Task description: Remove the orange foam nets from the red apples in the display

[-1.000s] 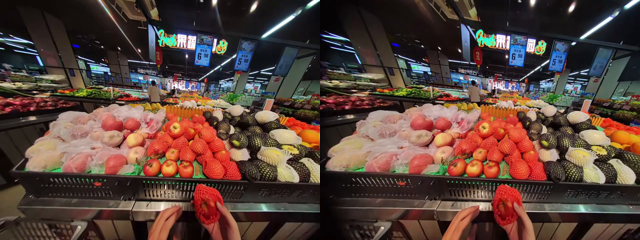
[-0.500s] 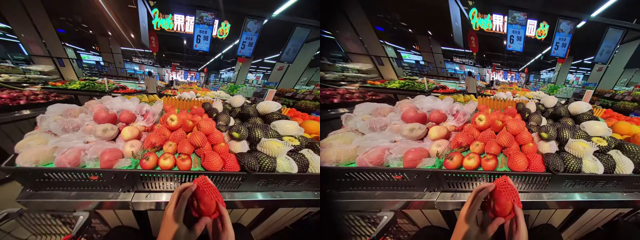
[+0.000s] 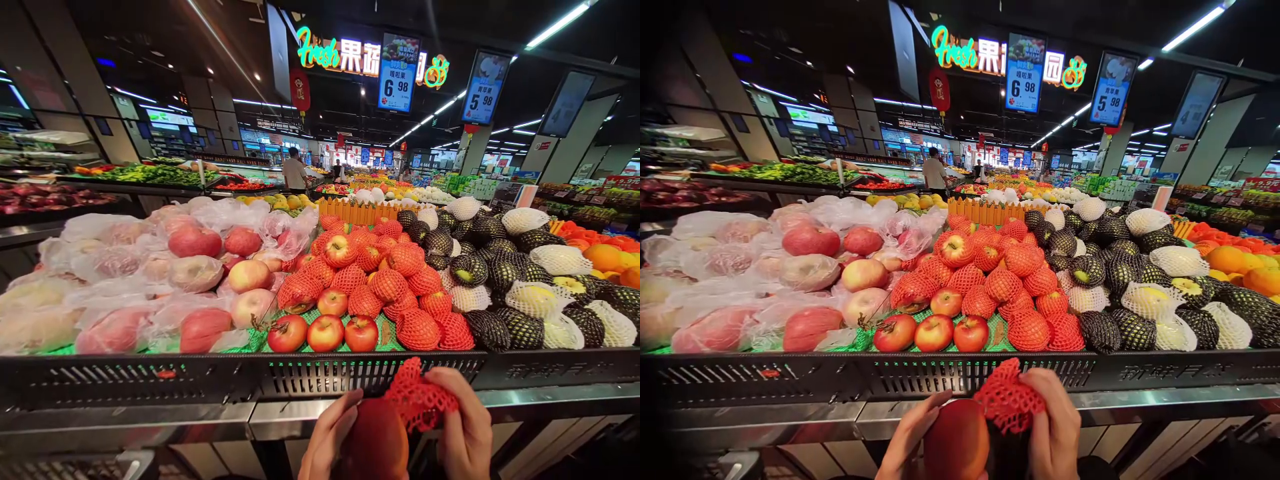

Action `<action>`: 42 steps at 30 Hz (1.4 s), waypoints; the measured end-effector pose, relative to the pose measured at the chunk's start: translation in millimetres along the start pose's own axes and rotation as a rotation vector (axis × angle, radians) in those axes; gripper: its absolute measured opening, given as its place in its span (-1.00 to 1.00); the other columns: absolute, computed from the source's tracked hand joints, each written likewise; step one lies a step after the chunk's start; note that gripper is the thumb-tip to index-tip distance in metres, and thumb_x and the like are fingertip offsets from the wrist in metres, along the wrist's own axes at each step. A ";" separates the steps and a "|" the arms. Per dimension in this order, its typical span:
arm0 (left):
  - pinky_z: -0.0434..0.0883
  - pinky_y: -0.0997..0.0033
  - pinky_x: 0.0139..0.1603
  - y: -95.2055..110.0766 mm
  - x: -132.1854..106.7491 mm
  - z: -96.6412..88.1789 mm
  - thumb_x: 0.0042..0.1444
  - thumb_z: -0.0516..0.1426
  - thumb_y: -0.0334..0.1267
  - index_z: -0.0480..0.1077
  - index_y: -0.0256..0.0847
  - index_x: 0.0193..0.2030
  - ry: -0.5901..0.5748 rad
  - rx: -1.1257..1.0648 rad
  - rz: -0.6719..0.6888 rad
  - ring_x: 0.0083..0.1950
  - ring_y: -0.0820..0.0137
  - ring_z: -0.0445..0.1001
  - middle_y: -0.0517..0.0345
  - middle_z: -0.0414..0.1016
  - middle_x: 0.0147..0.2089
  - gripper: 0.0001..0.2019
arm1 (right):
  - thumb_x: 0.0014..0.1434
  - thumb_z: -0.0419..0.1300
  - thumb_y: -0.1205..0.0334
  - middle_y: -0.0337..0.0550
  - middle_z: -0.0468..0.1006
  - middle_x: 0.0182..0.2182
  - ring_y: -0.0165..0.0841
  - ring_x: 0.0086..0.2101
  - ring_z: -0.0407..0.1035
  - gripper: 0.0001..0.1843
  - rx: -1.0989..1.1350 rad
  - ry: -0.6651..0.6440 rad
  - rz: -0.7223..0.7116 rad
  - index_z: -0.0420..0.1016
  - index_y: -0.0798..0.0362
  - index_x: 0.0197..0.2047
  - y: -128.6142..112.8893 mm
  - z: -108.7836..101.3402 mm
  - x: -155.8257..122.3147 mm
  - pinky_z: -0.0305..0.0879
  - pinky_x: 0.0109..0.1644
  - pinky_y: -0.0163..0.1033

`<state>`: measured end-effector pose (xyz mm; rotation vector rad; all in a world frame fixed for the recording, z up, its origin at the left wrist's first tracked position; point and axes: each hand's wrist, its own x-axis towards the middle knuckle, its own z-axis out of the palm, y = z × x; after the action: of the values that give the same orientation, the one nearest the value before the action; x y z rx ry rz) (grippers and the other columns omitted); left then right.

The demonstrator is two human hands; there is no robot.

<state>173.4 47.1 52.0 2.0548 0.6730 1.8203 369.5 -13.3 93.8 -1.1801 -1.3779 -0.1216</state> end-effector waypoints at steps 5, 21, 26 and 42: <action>0.60 0.25 0.10 -12.3 17.6 -1.5 0.05 0.46 -0.26 0.24 -0.31 0.34 0.037 -0.089 0.159 0.18 0.13 0.52 -0.29 0.45 0.16 -0.23 | 0.36 0.17 -0.03 -0.06 0.43 0.02 -0.25 0.01 0.28 -0.52 -0.600 -0.038 -0.060 0.48 0.09 0.20 29.2 -2.5 63.9 0.30 0.12 -0.10; 0.43 0.13 0.12 -15.0 113.2 49.5 0.19 0.33 -0.22 0.27 -0.20 0.31 -0.100 0.407 0.183 0.12 0.16 0.48 -0.05 0.44 0.19 -0.41 | 0.18 0.35 -0.14 -0.10 0.46 -0.04 -0.37 -0.05 0.32 -0.36 -0.558 0.388 -0.117 0.44 0.20 0.10 64.6 -0.8 79.7 0.24 0.11 -0.30; 0.33 -0.11 0.19 -9.7 117.8 82.9 0.05 0.33 -0.28 0.37 -0.22 0.22 -0.439 0.524 -0.047 0.10 0.04 0.48 -0.05 0.52 0.09 -0.44 | 0.22 0.34 -0.16 0.03 0.44 -0.01 -0.31 0.00 0.34 -0.31 -0.541 0.477 -0.140 0.40 0.26 0.15 68.0 3.7 72.0 0.27 0.18 -0.25; 0.53 -0.23 0.03 -12.2 119.5 85.7 0.06 0.40 0.12 0.47 -0.25 0.21 -0.504 0.550 0.073 -0.02 -0.08 0.55 -0.17 0.57 -0.01 -0.33 | 0.24 0.35 -0.08 0.10 0.40 0.07 -0.19 0.07 0.37 -0.28 -0.571 0.497 -0.260 0.28 0.19 0.27 75.6 13.5 65.5 0.33 0.23 -0.11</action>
<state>265.9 127.9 133.8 2.7702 1.0301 1.1321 429.7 67.4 99.5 -1.3048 -1.0646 -0.9806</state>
